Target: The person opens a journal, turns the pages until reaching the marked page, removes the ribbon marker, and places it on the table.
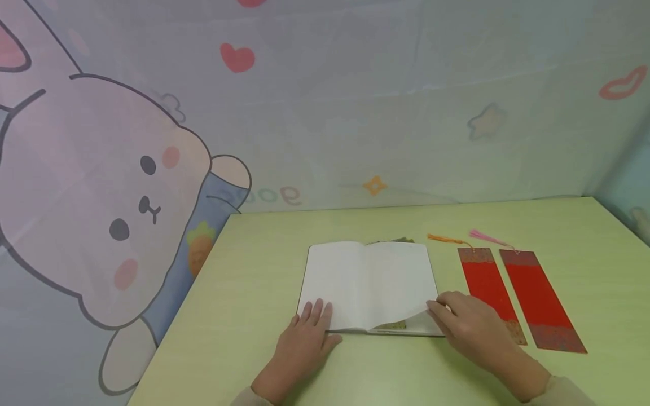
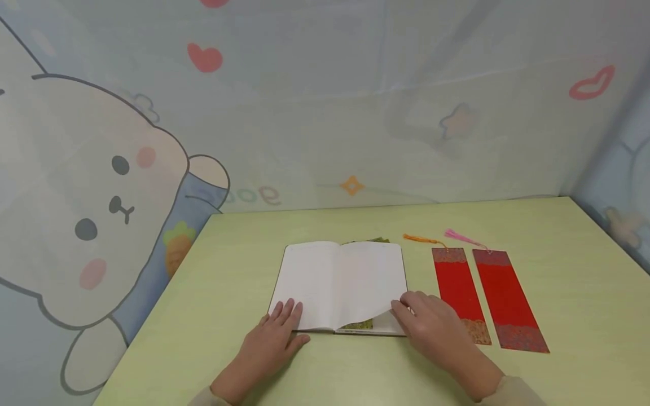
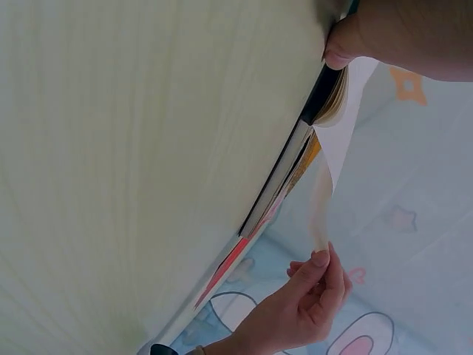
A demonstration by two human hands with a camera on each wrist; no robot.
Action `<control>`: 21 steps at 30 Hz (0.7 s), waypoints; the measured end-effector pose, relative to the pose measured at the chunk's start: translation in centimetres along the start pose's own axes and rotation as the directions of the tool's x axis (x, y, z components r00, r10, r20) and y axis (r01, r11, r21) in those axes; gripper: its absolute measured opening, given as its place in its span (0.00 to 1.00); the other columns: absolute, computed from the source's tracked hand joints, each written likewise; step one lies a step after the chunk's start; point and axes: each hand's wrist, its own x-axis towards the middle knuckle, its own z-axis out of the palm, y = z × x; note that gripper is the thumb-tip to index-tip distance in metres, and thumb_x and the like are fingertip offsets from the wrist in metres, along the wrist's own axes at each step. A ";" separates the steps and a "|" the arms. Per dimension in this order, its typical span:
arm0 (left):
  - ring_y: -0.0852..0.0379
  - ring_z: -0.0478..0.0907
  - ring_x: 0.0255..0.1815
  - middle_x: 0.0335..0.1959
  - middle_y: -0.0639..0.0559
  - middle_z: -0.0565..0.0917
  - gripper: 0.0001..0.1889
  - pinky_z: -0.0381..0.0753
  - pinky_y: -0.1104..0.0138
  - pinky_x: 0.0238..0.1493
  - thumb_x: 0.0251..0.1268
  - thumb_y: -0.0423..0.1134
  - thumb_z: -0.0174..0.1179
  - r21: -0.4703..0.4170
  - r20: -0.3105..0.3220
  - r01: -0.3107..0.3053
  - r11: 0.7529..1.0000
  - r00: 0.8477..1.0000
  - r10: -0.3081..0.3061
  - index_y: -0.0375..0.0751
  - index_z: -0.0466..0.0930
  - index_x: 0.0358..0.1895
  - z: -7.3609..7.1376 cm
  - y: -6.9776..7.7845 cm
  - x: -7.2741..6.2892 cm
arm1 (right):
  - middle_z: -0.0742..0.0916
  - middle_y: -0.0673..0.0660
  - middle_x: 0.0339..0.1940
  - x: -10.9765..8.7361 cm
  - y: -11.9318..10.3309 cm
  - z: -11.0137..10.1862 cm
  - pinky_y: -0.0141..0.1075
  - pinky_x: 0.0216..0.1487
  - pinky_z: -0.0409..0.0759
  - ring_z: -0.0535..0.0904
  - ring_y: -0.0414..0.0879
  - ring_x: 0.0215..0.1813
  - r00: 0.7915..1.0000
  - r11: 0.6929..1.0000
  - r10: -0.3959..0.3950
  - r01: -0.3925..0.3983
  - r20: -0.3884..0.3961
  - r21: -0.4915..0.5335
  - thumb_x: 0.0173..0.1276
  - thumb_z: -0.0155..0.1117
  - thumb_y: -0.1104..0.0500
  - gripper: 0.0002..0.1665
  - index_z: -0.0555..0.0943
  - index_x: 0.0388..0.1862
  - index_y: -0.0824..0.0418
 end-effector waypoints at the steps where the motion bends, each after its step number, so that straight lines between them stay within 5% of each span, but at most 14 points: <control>1: 0.42 0.58 0.69 0.68 0.40 0.62 0.35 0.62 0.49 0.62 0.68 0.59 0.44 0.001 0.000 -0.001 1.000 1.000 0.001 0.38 0.60 0.69 0.0 0.0 0.0 | 0.82 0.56 0.28 0.2 -0.1 0.0 0.35 0.22 0.78 0.77 0.46 0.25 1.000 1.000 -0.008 0.008 -0.018 0.001 0.77 0.36 0.48 0.30 0.84 0.36 0.63; 7: 0.41 0.57 0.69 0.69 0.40 0.61 0.35 0.61 0.49 0.63 0.68 0.59 0.44 0.004 -0.011 -0.013 1.000 1.000 0.013 0.37 0.59 0.69 -0.3 0.0 0.1 | 0.82 0.56 0.27 1.6 -0.6 0.3 0.35 0.18 0.76 0.76 0.47 0.24 0.986 0.998 -0.064 0.065 -0.154 0.000 0.76 0.42 0.53 0.24 0.83 0.35 0.64; 14: 0.40 0.55 0.69 0.69 0.39 0.60 0.36 0.59 0.49 0.64 0.68 0.59 0.45 -0.016 -0.030 -0.012 1.000 0.999 0.012 0.35 0.59 0.69 -0.6 0.1 0.1 | 0.83 0.61 0.28 2.6 -1.0 0.3 0.42 0.22 0.79 0.79 0.52 0.25 0.960 0.984 -0.176 0.165 -0.217 -0.066 0.75 0.42 0.62 0.19 0.82 0.37 0.68; 21: 0.39 0.57 0.68 0.68 0.38 0.62 0.36 0.59 0.49 0.64 0.67 0.59 0.46 -0.019 -0.085 -0.018 1.000 0.996 0.016 0.34 0.61 0.68 -0.7 0.3 0.0 | 0.83 0.62 0.26 4.1 -1.7 0.4 0.42 0.20 0.78 0.77 0.52 0.21 0.906 0.962 -0.269 0.240 -0.327 -0.128 0.72 0.47 0.66 0.15 0.82 0.35 0.70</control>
